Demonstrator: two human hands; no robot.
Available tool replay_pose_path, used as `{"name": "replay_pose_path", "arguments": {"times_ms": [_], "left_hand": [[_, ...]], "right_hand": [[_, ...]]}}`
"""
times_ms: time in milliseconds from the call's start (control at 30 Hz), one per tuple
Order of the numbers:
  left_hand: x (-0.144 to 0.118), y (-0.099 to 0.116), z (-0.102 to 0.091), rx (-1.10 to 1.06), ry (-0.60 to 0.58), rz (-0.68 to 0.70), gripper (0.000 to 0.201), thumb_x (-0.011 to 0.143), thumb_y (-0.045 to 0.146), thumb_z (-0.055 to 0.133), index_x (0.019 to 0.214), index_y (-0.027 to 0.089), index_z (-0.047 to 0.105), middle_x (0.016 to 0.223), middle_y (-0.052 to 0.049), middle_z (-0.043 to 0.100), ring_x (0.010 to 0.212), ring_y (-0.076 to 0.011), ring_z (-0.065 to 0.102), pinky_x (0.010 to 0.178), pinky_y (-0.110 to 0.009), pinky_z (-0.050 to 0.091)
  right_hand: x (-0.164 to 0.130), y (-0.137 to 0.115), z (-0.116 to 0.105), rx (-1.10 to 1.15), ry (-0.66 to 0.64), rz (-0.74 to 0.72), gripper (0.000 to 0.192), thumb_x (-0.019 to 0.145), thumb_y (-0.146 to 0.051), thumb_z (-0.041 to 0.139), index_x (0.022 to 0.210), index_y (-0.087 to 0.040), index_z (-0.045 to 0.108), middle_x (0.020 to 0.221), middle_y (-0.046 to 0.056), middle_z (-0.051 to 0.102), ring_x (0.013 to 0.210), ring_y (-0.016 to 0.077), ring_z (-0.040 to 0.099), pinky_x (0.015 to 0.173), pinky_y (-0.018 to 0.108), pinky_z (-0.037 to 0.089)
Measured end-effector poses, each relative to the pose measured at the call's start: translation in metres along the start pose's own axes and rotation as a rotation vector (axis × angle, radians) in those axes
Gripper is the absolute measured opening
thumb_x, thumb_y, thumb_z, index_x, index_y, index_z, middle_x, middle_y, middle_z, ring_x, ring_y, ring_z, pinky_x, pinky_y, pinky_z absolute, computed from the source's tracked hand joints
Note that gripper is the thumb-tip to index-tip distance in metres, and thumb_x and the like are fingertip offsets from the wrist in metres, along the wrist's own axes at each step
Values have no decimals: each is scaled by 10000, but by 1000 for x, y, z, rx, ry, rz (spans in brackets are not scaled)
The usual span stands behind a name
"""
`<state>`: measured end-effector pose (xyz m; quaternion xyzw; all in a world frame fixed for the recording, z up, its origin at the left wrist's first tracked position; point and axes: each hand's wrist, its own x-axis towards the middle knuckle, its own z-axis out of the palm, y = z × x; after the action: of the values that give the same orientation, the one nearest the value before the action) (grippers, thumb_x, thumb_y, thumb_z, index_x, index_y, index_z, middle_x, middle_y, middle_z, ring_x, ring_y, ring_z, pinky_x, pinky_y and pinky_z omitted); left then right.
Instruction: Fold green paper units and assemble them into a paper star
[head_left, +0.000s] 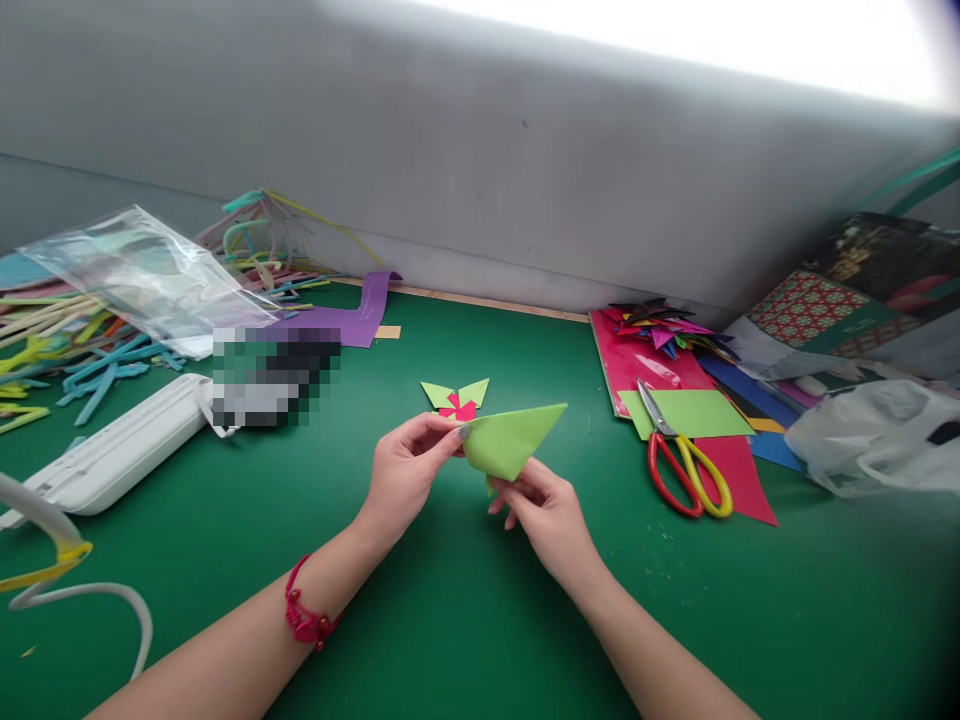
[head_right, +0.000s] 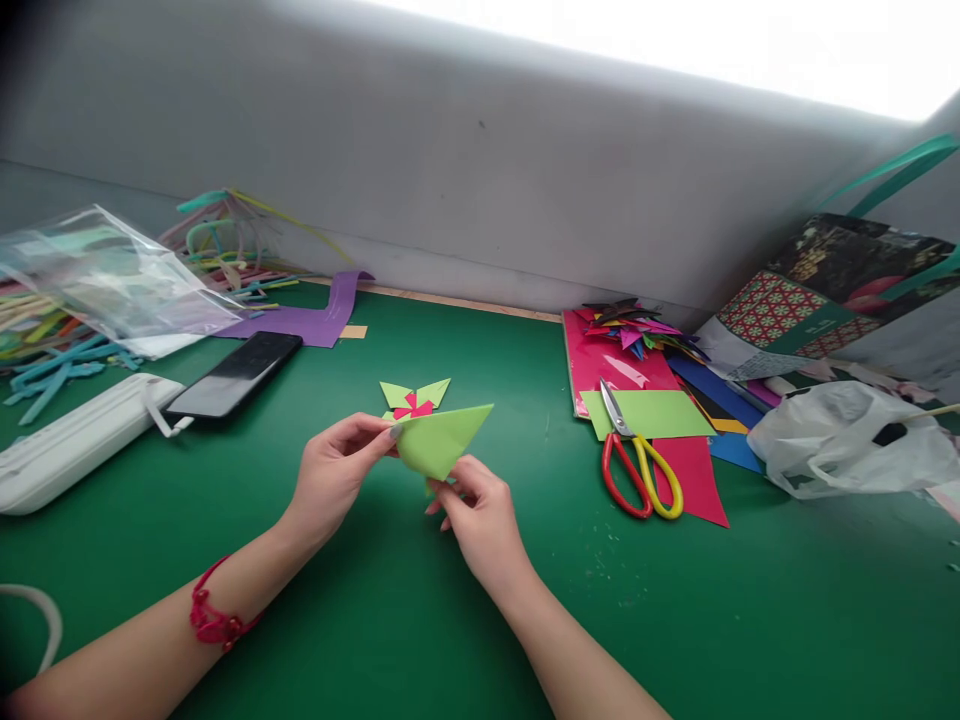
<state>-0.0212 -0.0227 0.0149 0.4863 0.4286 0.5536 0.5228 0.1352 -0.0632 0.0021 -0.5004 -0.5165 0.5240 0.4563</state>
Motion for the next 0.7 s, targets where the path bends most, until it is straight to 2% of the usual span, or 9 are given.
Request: {"name": "replay_pose_path", "arguments": {"times_ms": [133, 233, 333, 433, 567, 633, 700], "left_hand": [[1, 2, -3, -16, -84, 21, 39, 719, 223, 658, 735, 188, 663, 768, -12, 643, 786, -149, 582, 763, -273, 462], [3, 5, -5, 16, -259, 79, 33, 732, 192, 645, 711, 196, 670, 911, -38, 629, 953, -190, 547, 899, -340, 394], [4, 7, -6, 90, -394, 171, 53, 719, 165, 656, 699, 207, 682, 1003, -43, 590, 1046, -206, 496, 987, -375, 307], [3, 7, -6, 174, -462, 224, 71, 722, 164, 654, 721, 222, 694, 982, -46, 577, 1013, -201, 503, 971, -374, 323], [3, 4, -6, 251, -470, 268, 72, 731, 178, 644, 727, 228, 694, 942, -48, 577, 952, -194, 517, 905, -352, 374], [4, 4, -6, 272, -445, 281, 67, 735, 190, 638, 728, 230, 691, 917, -46, 578, 928, -193, 524, 887, -346, 384], [5, 4, -7, 294, -431, 284, 63, 739, 205, 630, 726, 229, 688, 908, -47, 579, 917, -196, 529, 885, -344, 384]], "right_hand": [[3, -11, -16, 36, -2, -18, 178, 748, -232, 558, 880, -203, 675, 1038, 65, 600, 583, 121, 602, 410, 215, 455], [6, -18, -25, 42, 69, -88, 163, 748, -201, 550, 811, -219, 698, 1025, 53, 633, 819, 187, 618, 605, 263, 522], [7, -23, -28, 122, 190, -113, 134, 737, -201, 571, 778, -220, 697, 1093, 50, 618, 954, 217, 590, 744, 304, 506], [8, -27, -28, 271, 213, -28, 149, 726, -272, 596, 837, -213, 675, 1184, 68, 570, 877, 220, 625, 712, 334, 515], [8, -31, -27, 377, 142, 100, 228, 742, -361, 564, 861, -177, 625, 972, 104, 676, 736, 208, 650, 632, 324, 514], [9, -32, -28, 386, 117, 125, 258, 744, -403, 553, 847, -169, 591, 882, 106, 696, 725, 217, 654, 574, 295, 505], [9, -31, -28, 342, 123, 143, 317, 717, -417, 595, 918, -176, 559, 860, 100, 699, 736, 225, 656, 521, 264, 491]]}}
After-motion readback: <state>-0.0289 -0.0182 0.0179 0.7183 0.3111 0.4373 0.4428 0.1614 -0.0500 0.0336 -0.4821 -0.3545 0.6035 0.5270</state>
